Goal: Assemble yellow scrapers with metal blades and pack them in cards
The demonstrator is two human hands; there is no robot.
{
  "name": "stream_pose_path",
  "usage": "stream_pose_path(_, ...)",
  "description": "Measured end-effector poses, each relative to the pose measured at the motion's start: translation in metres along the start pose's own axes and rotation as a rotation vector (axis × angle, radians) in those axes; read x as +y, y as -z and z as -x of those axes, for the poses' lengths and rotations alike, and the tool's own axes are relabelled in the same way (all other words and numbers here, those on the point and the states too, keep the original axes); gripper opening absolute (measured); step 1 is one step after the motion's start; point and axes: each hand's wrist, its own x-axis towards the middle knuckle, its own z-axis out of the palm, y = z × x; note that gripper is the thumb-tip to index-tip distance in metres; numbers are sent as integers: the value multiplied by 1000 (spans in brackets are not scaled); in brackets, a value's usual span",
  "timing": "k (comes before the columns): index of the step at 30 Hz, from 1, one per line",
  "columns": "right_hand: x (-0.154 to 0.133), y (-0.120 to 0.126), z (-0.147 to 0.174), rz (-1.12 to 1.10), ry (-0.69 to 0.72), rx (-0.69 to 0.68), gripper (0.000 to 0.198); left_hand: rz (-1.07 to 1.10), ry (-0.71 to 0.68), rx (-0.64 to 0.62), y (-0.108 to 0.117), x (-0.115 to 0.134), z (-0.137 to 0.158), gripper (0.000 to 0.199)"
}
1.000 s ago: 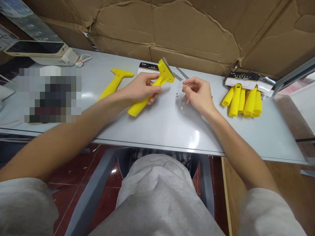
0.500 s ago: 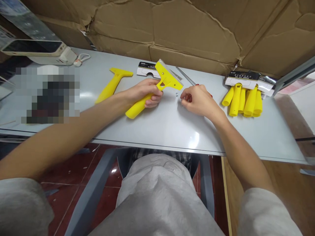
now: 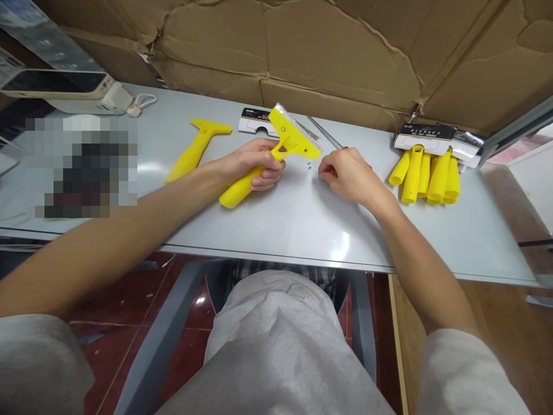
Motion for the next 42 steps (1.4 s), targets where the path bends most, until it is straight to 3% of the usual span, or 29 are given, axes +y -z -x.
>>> stream_pose_path(5,-11,11,1,-283,-29,344,10,7,-6,-3,1,-1,0,30)
stream_pose_path(7,-19,12,3,-429,-17,401,17,7,-6,-7,1,-2,0,30)
stream_pose_path(13,-26,-5,2,-648,69,318,49,1,-22,-47,0,-3,-1,31)
stream_pose_path(19,-22,-17,-4,-746,6,254,65,14,-40,-53,-1,-6,-2,31)
stream_pose_path(36,-28,-20,1,-676,-19,289,53,-57,-40,-38,-2,-6,-3,28)
stream_pose_path(42,-27,-21,3,-696,-52,273,69,-61,-43,-35,-1,-7,-3,29)
